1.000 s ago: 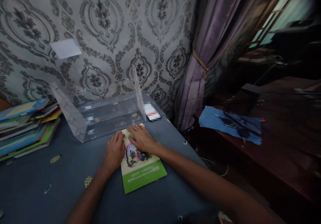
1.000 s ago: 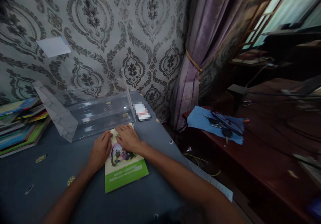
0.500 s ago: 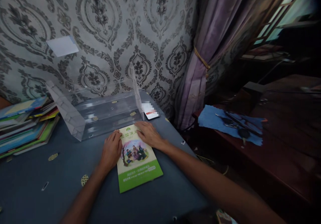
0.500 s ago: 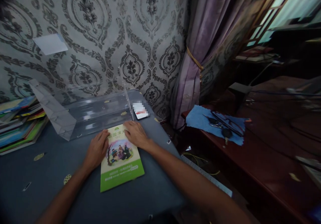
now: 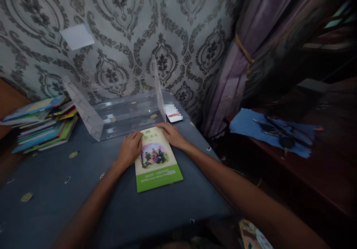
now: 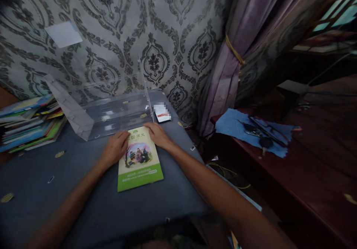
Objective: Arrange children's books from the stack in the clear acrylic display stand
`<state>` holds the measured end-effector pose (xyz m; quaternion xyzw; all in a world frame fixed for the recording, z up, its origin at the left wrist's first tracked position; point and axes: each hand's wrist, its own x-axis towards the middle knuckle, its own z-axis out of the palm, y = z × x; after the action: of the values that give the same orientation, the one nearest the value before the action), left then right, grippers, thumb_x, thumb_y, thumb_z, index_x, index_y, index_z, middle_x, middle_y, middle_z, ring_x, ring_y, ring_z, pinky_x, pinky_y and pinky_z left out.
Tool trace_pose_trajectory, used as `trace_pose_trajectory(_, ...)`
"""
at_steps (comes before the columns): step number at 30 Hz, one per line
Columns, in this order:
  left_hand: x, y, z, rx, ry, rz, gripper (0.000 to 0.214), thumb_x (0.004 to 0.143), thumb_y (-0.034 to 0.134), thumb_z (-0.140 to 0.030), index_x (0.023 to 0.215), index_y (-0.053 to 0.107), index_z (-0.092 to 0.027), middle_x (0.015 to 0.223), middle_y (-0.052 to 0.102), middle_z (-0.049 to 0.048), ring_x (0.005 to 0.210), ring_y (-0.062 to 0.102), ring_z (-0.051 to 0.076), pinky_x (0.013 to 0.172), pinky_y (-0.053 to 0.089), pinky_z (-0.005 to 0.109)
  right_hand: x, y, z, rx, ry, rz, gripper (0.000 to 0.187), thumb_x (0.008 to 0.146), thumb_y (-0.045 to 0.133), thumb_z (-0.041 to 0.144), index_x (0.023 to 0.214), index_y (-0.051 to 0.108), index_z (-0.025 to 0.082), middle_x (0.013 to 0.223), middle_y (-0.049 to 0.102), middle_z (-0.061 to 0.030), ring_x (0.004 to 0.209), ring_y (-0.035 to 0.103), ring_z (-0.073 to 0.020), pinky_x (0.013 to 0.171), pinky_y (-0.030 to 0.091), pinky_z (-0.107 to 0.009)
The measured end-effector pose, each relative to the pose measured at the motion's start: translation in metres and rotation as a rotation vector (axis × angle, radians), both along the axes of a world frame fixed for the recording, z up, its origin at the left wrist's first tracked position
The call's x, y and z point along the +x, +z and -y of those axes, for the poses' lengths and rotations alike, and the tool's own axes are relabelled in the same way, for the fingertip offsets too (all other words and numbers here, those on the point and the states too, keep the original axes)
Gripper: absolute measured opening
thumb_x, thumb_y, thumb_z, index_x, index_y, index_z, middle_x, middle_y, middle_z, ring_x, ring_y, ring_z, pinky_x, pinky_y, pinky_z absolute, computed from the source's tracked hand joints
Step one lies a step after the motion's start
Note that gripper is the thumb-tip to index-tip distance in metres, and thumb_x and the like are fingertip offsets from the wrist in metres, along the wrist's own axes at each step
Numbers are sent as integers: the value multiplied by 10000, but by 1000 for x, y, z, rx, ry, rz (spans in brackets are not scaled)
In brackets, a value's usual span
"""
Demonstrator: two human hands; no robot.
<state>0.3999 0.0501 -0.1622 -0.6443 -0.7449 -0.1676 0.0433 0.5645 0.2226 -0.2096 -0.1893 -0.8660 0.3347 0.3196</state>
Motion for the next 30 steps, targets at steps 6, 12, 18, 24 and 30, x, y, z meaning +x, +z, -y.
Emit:
trace_pose_trajectory(6, 6, 3, -15, 15, -60, -30, 295, 945, 429, -147, 1148, 640, -174, 1189, 691, 125, 1108, 632, 274, 994, 480, 454, -1, -1, -1, -36, 0, -35, 387, 887, 467, 72, 1192, 670, 198, 1179, 716, -85, 1112, 631, -213, 1019, 479, -403)
trace_pose_trajectory(12, 9, -5, -17, 31, -56, -39, 338, 950, 423, -140, 1226, 618, -155, 1305, 657, 149, 1234, 593, 280, 1045, 463, 462, -1, 2, 0, -90, -8, -31, 393, 894, 439, 80, 1208, 657, 170, 1211, 716, -110, 1151, 642, -225, 1048, 472, -435)
trace_pose_trajectory(18, 22, -2, -25, -45, -146, -63, 369, 971, 411, -144, 1288, 599, -152, 1403, 612, 139, 1355, 522, 256, 1105, 415, 447, 0, 5, -2, -153, 35, -68, 381, 935, 431, 151, 1255, 635, 187, 1192, 723, -98, 1131, 663, -215, 1023, 498, -419)
trace_pose_trajectory(24, 34, -1, -41, -98, -243, -72, 417, 1028, 354, -232, 1399, 535, -170, 1498, 530, 128, 1428, 442, 255, 1136, 366, 489, 0, 11, -2, -192, 39, -96, 356, 988, 403, 233, 1275, 610, 192, 1196, 725, -105, 1137, 673, -214, 1011, 507, -411)
trace_pose_trajectory(30, 38, 4, -36, -181, -330, -41, 458, 1013, 353, -222, 1446, 502, -213, 1534, 492, 100, 1469, 379, 263, 1169, 297, 557, 1, 15, 1, -144, 25, -72, 358, 990, 394, 243, 1269, 603, 162, 1176, 725, -119, 1121, 674, -218, 1011, 495, -393)
